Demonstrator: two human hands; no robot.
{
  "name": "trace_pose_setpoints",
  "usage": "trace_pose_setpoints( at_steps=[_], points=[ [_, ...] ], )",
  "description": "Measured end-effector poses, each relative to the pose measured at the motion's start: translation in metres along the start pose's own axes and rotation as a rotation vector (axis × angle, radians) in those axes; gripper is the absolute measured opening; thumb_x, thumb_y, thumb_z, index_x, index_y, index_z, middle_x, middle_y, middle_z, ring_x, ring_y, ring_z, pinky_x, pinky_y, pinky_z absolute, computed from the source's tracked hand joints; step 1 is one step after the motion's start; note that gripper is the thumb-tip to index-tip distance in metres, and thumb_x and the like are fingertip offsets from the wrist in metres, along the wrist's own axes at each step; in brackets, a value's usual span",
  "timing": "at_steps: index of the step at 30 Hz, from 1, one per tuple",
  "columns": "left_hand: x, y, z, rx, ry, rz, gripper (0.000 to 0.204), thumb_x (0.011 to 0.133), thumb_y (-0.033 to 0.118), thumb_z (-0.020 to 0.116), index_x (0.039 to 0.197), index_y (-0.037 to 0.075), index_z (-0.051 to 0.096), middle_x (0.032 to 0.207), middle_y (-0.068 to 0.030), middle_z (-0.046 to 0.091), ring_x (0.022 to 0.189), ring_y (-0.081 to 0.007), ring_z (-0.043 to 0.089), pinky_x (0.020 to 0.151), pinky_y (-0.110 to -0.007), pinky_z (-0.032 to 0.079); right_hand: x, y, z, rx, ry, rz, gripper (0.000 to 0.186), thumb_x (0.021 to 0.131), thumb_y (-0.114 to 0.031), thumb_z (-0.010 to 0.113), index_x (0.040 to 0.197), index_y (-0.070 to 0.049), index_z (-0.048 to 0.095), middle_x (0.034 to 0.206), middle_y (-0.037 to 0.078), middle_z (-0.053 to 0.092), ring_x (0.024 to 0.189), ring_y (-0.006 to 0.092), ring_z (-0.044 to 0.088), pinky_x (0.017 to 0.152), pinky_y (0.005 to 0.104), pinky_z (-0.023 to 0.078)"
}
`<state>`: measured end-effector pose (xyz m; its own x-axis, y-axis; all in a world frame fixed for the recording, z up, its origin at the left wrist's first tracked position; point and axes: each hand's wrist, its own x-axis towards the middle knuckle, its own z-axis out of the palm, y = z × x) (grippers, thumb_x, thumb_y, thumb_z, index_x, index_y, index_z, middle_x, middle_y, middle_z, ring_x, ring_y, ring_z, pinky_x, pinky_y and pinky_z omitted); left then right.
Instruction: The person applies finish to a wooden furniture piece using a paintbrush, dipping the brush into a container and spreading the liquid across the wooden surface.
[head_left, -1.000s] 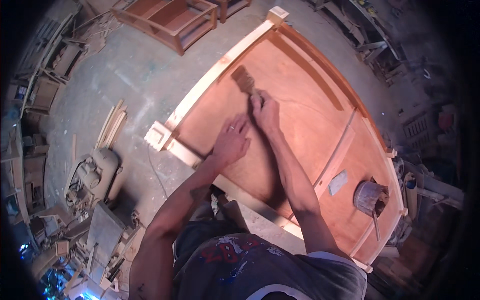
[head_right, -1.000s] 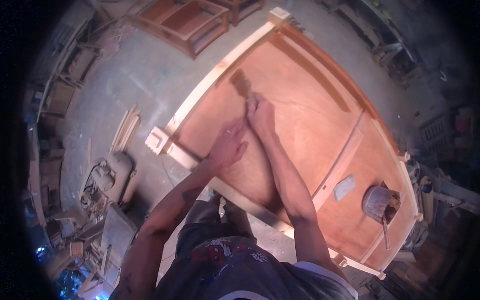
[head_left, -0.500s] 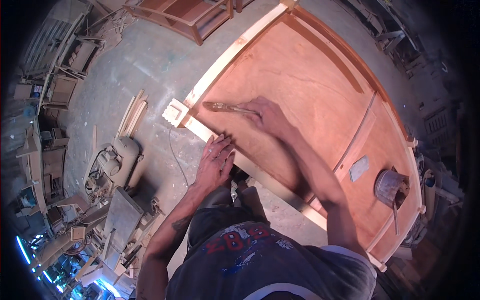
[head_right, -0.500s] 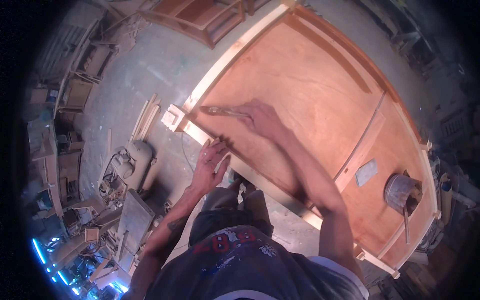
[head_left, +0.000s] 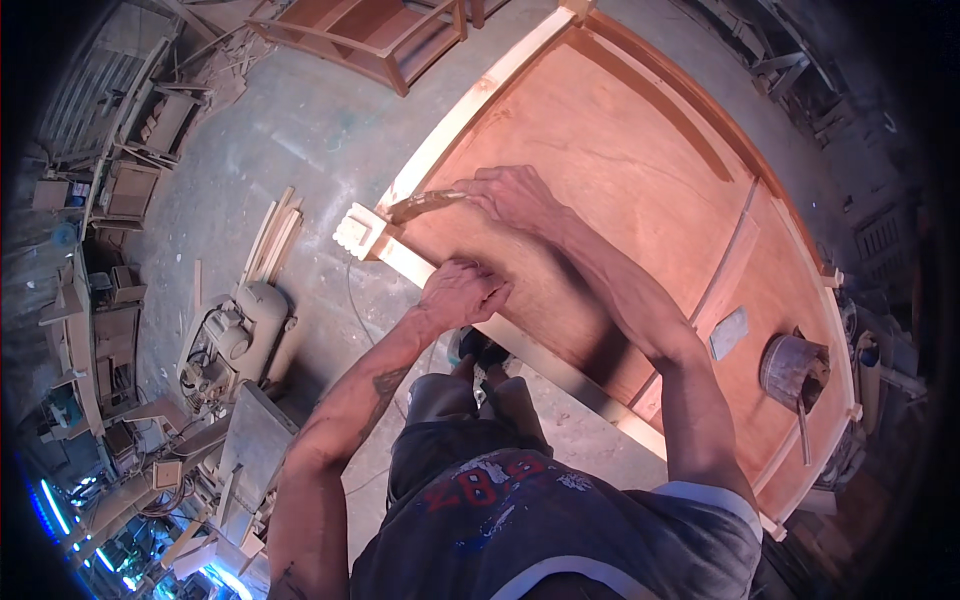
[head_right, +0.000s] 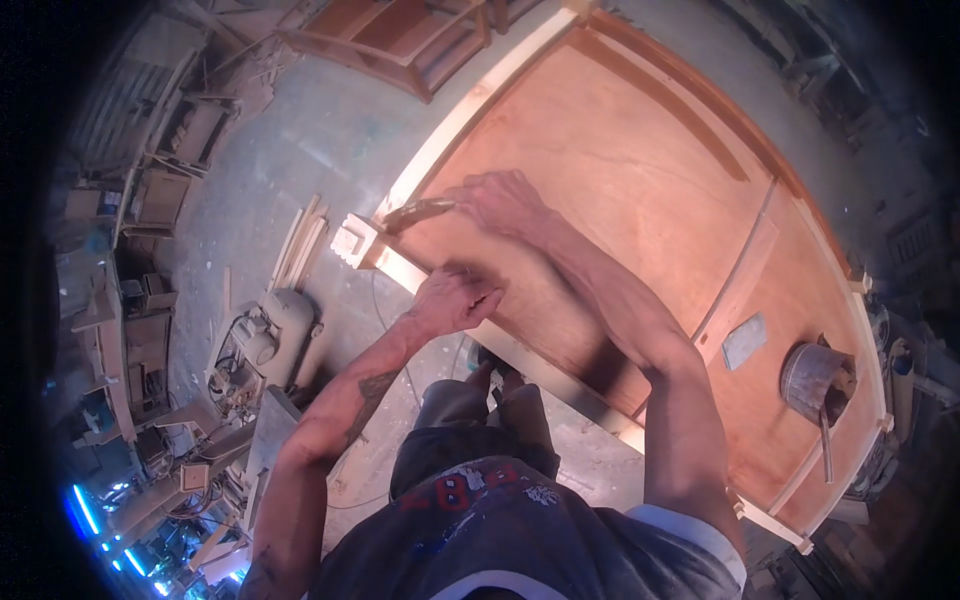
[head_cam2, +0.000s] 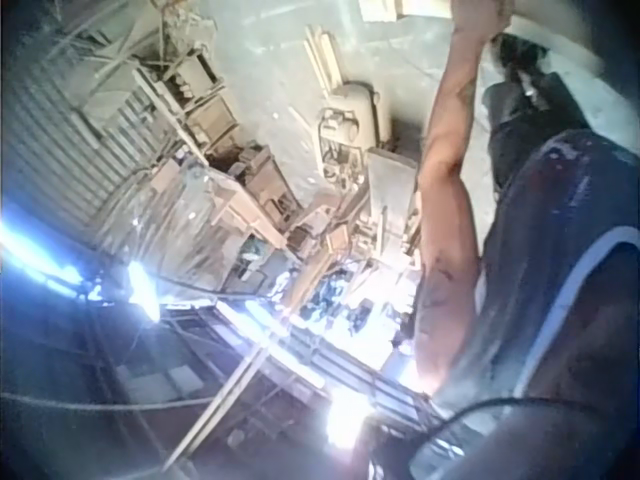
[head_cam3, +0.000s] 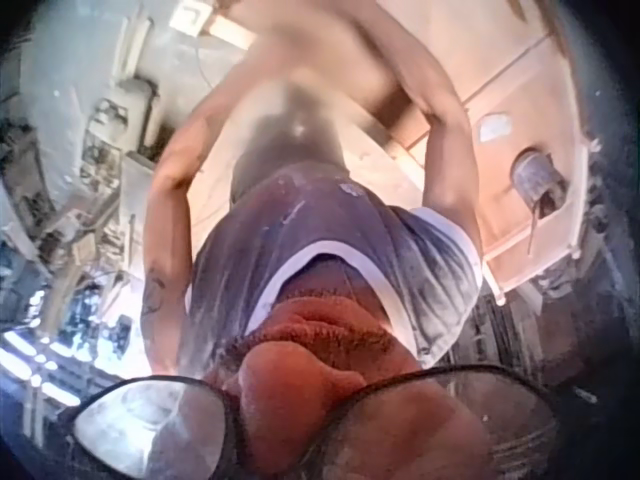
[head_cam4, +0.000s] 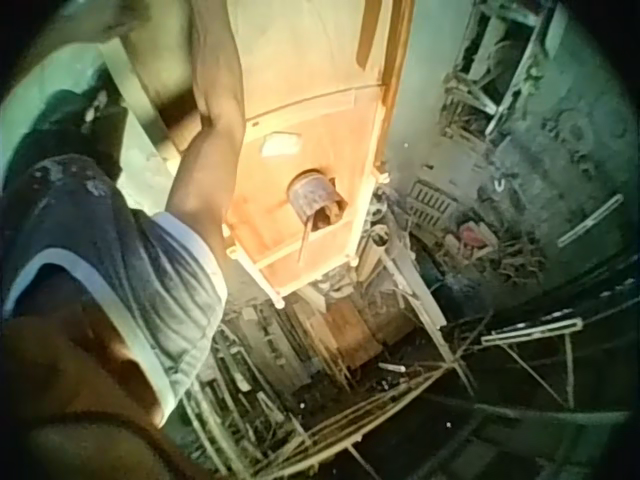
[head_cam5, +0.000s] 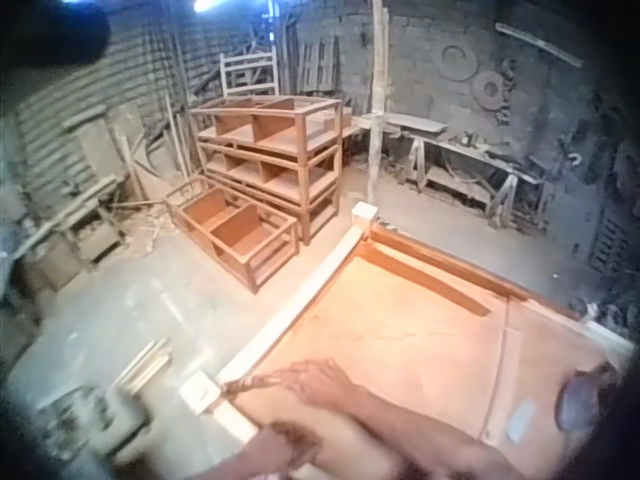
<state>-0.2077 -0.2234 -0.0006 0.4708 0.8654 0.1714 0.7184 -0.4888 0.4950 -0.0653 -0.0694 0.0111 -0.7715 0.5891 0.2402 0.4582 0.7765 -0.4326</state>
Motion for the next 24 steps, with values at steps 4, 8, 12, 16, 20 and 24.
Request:
trace_pose_setpoints(
  at_steps=[4,8,12,16,20,24],
  points=[
    [0.007,0.004,-0.001,0.022,-0.043,-0.073,0.026,0.090,0.028,0.054,0.076,0.012,0.070,0.074,-0.0044,0.069,0.069,-0.0272,0.063,0.069,-0.033,0.047,-0.013,0.029,-0.012,-0.028,0.085,0.088,0.029,0.087,-0.020,0.060,0.114,-0.020,0.072,0.083,0.003,0.067,0.064,0.0242,0.060,0.062,0.0338,0.049],
    [0.012,0.006,-0.001,0.020,-0.089,-0.129,0.025,0.088,0.027,0.054,0.073,0.013,0.069,0.073,-0.0030,0.070,0.066,-0.0270,0.063,0.066,-0.033,0.047,-0.026,0.051,-0.027,-0.050,0.175,0.197,0.030,0.088,-0.021,0.060,0.115,-0.021,0.073,0.082,0.004,0.068,0.061,0.0239,0.059,0.060,0.0326,0.049],
    [0.007,-0.001,0.005,-0.002,0.023,-0.076,0.021,0.085,0.025,0.057,0.071,0.014,0.067,0.071,-0.0042,0.069,0.064,-0.0280,0.062,0.062,-0.034,0.047,-0.029,0.020,-0.015,0.005,0.116,0.070,0.029,0.086,-0.019,0.061,0.112,-0.019,0.074,0.086,0.002,0.068,0.067,0.0228,0.062,0.063,0.0316,0.050],
    [0.009,0.000,0.011,-0.002,0.053,-0.035,0.019,0.084,0.024,0.058,0.071,0.014,0.067,0.070,-0.0044,0.069,0.063,-0.0278,0.062,0.060,-0.034,0.046,-0.022,0.006,-0.004,0.026,0.095,0.020,0.027,0.085,-0.017,0.062,0.110,-0.017,0.074,0.086,0.001,0.067,0.070,0.0218,0.062,0.064,0.0316,0.050],
    [0.009,0.000,0.015,0.012,0.054,-0.003,0.018,0.084,0.024,0.058,0.072,0.013,0.067,0.070,-0.0043,0.068,0.063,-0.0272,0.062,0.059,-0.034,0.046,-0.013,-0.003,0.008,0.047,0.087,-0.015,0.025,0.085,-0.015,0.063,0.107,-0.014,0.073,0.085,0.001,0.066,0.073,0.0207,0.063,0.063,0.0321,0.050],
    [0.009,-0.002,0.012,0.016,0.034,-0.022,0.016,0.084,0.024,0.058,0.075,0.013,0.066,0.071,-0.0053,0.069,0.064,-0.0274,0.063,0.059,-0.035,0.046,-0.010,-0.004,0.010,-0.022,0.099,0.038,0.025,0.086,-0.016,0.062,0.108,-0.016,0.073,0.083,0.001,0.066,0.071,0.0209,0.063,0.062,0.0317,0.050]
  ],
)
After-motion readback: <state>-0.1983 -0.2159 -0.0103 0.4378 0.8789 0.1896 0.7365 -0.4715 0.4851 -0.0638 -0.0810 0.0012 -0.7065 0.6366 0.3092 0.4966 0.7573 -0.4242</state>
